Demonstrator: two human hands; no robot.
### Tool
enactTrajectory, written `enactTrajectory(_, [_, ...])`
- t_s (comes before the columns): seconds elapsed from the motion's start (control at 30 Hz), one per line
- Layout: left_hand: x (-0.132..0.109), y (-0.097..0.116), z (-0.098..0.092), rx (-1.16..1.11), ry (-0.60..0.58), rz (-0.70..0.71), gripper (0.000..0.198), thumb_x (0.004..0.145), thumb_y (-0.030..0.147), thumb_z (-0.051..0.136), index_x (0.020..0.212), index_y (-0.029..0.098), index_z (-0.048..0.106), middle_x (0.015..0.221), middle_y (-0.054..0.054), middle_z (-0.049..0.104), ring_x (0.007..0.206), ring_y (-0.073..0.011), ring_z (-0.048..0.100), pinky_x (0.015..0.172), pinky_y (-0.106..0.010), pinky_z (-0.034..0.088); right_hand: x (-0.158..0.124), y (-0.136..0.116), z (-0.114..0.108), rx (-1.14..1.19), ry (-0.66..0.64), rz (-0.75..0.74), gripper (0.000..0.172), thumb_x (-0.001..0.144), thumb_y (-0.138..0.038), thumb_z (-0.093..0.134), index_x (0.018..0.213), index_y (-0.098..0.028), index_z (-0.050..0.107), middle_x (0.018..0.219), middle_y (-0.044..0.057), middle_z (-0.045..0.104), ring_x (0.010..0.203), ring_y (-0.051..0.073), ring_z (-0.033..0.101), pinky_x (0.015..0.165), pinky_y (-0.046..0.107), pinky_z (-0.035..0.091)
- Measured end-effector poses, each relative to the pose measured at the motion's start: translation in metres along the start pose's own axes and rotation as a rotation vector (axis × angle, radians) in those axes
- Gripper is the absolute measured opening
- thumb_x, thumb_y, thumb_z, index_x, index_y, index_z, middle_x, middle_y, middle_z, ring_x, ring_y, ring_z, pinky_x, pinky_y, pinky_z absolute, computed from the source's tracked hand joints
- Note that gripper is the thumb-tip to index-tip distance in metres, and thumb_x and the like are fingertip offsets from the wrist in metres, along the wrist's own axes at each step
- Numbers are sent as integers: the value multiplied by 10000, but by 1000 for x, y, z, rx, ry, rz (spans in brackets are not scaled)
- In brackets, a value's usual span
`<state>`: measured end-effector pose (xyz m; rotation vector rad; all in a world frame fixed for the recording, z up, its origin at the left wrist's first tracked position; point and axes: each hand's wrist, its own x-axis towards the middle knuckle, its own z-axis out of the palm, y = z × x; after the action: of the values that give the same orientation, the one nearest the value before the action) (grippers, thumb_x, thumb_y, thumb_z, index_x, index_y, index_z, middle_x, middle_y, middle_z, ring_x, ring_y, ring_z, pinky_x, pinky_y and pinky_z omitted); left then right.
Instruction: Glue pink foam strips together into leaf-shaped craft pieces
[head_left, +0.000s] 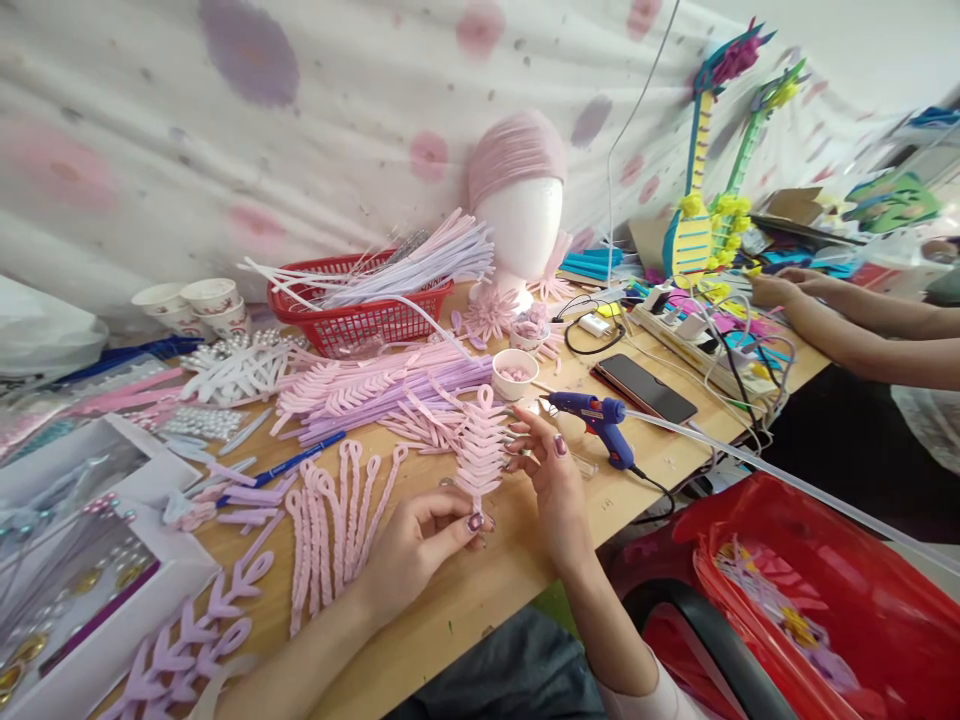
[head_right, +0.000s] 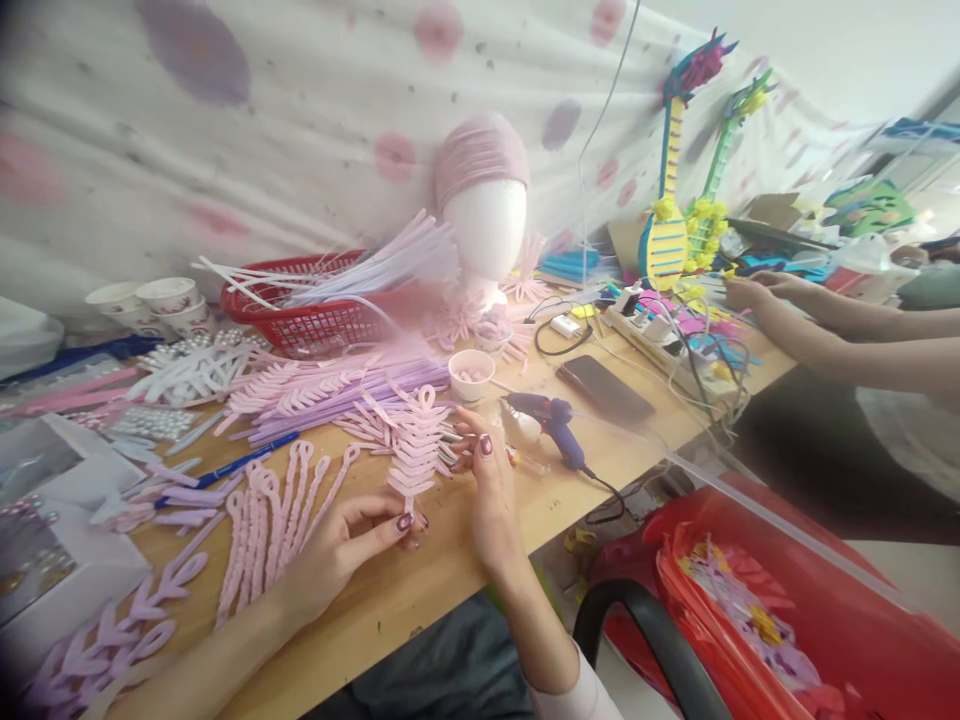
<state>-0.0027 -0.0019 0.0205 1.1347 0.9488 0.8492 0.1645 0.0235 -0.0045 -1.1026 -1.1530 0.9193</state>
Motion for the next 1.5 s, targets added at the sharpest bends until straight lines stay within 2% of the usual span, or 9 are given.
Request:
enactTrajectory(0.2, [1,0,0,-5,-2,15,309,694,448,751,713,140,760,733,-48,652,662,-161,620,678,-274,480,-5,3,-1,80,-39,57,514,920,-581,345,1217,-258,612,1058,82,606,889,218,552,730,361,487])
enactTrajectory(0.4, [1,1,1,-12,3,-3,329,676,468,760,723,142,766,677,-38,637,658,-162,617,671,-270,481,-10,4,1,163,-1,53,451,916,-568,394,1152,-270,636,1005,64,589,858,206,536,730,352,459])
enactTrajectory(0.63, [1,-2,0,-14,1,7,276,702,420,744,721,145,761,760,-47,652,651,-153,616,667,-273,483,-17,5,0,204,-8,37,429,922,-554,401,1136,-275,647,994,63,599,865,209,525,718,348,439])
enactTrajectory(0.8, [0,-2,-1,9,-8,18,246,726,385,718,718,141,752,753,-47,648,650,-154,612,667,-274,481,-19,5,0,192,-24,17,425,923,-550,402,1123,-274,656,1035,66,601,861,207,527,712,346,448])
enactTrajectory(0.97, [-1,1,0,17,-7,15,252,724,387,711,710,138,743,713,-46,643,650,-163,606,666,-281,485,-22,2,1,174,26,-14,400,930,-518,401,1088,-250,653,994,69,607,837,208,538,687,341,457])
enactTrajectory(1.17, [-2,2,1,38,12,18,254,724,397,708,704,146,742,738,-50,642,646,-168,603,664,-294,488,-25,1,1,162,-29,2,394,937,-506,386,1085,-256,653,1048,75,614,860,214,544,689,349,455])
enactTrajectory(1.37, [-2,4,1,51,5,16,249,730,388,697,711,144,744,678,-40,619,653,-172,597,661,-290,479,-26,1,1,156,-18,-39,377,938,-497,399,1042,-257,671,928,57,595,831,205,532,677,337,445])
enactTrajectory(1.5, [-2,3,1,45,5,18,242,729,381,699,707,144,743,674,-37,623,645,-168,592,661,-289,477,-27,0,1,135,-30,-43,387,945,-491,384,1039,-249,672,914,54,586,807,201,533,673,340,450])
